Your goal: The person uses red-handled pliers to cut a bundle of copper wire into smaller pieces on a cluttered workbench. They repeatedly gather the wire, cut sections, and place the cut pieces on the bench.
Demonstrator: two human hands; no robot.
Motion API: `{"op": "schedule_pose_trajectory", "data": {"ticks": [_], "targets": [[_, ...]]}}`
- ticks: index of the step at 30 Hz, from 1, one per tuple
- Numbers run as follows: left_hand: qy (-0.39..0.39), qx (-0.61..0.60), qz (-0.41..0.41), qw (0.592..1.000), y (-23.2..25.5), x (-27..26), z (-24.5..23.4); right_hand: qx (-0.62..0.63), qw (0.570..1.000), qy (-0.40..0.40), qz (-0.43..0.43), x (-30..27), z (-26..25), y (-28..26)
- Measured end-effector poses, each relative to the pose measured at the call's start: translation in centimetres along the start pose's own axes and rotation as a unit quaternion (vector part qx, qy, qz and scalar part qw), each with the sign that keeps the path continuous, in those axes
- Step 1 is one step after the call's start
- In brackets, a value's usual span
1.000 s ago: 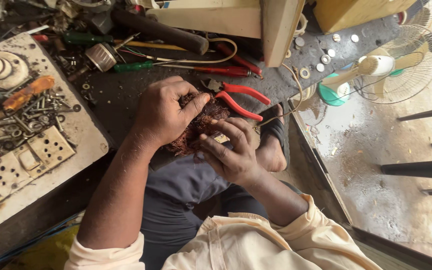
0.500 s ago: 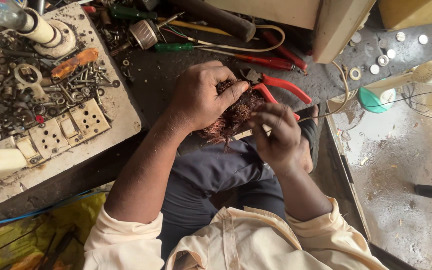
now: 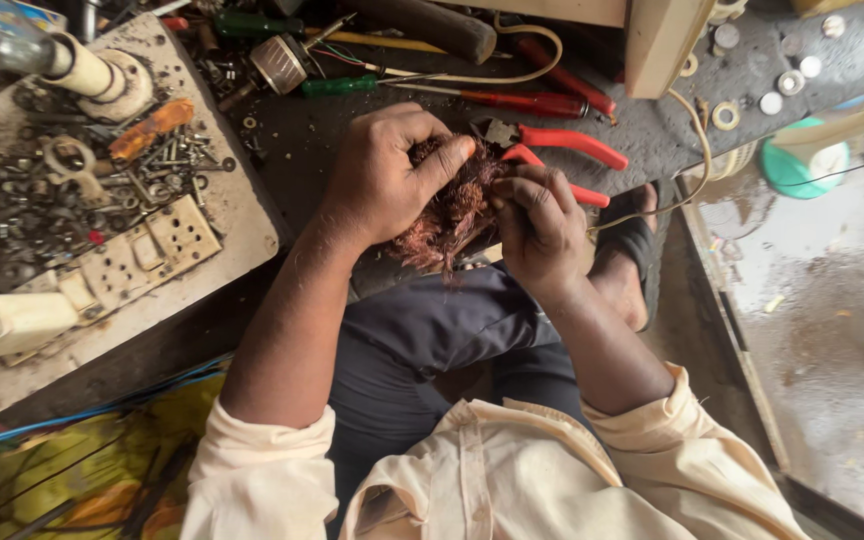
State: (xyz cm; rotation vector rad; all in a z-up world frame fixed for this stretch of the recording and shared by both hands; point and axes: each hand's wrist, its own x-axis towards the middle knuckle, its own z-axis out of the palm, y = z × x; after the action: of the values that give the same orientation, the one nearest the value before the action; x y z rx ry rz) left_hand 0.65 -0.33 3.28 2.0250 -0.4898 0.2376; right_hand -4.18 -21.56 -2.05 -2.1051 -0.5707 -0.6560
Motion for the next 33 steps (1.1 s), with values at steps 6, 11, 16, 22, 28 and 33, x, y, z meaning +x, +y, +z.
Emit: {"op": "schedule_pose_trajectory", "data": {"ticks": [6, 11, 16, 22, 28, 33], "targets": [[-0.015, -0.017, -0.007, 1.0, -0.31, 0.22, 0.08, 0.049, 0.999, 0.0, 0.005, 0.39, -0.22, 0.18], [-0.011, -0.018, -0.003, 1.0, -0.24, 0.17, 0.16, 0.046, 0.999, -0.002, -0.003, 0.32, -0.28, 0.39], [-0.009, -0.027, -0.02, 0.999, -0.01, 0.06, 0.23, 0.05, 0.999, -0.003, -0.004, 0.13, -0.27, 0.54], [-0.013, -0.023, -0.04, 0.999, 0.07, 0.1, 0.24, 0.05, 0.999, -0.016, 0.01, 0.09, -0.41, 0.41], [-0.013, -0.022, -0.029, 0.999, -0.03, 0.16, 0.25, 0.046, 0.999, -0.016, 0.004, 0.16, -0.4, 0.45], [-0.013, -0.026, -0.029, 0.999, 0.04, 0.13, 0.19, 0.051, 0.998, -0.018, 0.015, 0.08, -0.43, 0.38]]}}
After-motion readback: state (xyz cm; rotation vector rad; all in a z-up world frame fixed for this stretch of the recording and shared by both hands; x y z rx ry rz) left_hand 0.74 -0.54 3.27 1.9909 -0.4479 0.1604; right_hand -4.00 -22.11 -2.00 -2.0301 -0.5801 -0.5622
